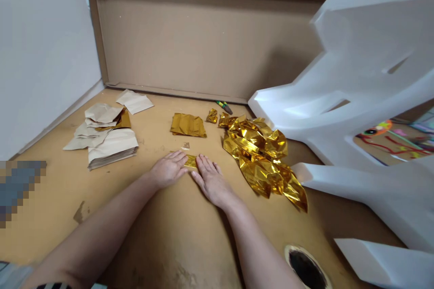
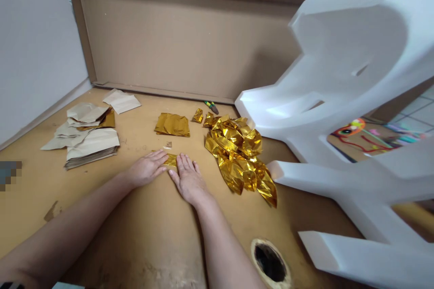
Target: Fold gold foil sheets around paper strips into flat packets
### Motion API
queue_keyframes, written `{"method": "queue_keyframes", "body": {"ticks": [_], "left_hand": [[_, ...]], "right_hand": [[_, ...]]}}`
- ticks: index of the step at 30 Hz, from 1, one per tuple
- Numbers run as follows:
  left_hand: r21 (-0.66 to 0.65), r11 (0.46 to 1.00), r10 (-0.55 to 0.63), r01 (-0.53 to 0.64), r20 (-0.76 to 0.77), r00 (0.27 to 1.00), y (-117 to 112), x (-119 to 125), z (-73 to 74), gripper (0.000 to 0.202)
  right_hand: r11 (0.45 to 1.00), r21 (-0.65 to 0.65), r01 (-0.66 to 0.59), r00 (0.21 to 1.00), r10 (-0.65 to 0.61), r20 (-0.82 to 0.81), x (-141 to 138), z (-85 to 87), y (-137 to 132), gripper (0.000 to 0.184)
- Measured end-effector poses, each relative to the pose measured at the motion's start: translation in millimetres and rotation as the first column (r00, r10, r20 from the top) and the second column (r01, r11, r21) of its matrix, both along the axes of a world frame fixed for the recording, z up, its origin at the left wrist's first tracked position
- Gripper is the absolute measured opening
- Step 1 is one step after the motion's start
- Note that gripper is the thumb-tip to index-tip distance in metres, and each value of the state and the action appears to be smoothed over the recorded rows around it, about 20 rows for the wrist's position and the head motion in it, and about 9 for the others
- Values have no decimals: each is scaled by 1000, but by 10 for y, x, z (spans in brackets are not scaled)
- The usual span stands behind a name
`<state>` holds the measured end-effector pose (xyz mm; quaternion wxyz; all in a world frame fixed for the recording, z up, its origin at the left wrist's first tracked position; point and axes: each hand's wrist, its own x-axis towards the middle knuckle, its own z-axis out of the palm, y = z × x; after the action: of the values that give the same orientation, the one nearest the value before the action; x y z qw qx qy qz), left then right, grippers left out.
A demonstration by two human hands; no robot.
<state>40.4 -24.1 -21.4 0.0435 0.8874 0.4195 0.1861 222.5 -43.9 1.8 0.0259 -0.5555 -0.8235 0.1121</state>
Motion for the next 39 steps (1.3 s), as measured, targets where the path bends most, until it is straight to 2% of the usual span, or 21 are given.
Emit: {"method": "queue_keyframes", "body": {"ticks": [6,11,19,25,29,32,36,39], "left_hand": [[-16,997,-78,78,-17,997,15,99,-15,46],[-60,995,-82,80,-42,996,17,112,-13,47],[-109,994,-5,2,-31,1000,-15,-102,38,51],[-114,993,40,-43,-24,999,-19,-221,13,50],[-112,993,38,-39,-12,999,-1,-206,-8,49],[-128,992,22,-25,-23,999,14,-200,0,49],[-138,990,0,-4,-23,1000,19,-204,10,49],[-121,992,19,-20,-13,1000,11,-202,-2,47]], "right_hand": [[1000,18,-26,1000,26,-8,27,-59,26,68],[1000,5,-15,1000,14,14,11,-26,20,69],[999,28,-20,1000,19,4,-7,-11,3,68],[999,41,-13,1000,13,8,-5,-7,3,66],[994,111,-1,1000,1,-2,-132,0,-19,66],[988,138,-66,997,70,-23,-310,0,-34,67],[985,96,-142,989,146,-38,-450,-11,-36,66],[989,70,-128,991,131,-39,-388,-11,-30,68]]}}
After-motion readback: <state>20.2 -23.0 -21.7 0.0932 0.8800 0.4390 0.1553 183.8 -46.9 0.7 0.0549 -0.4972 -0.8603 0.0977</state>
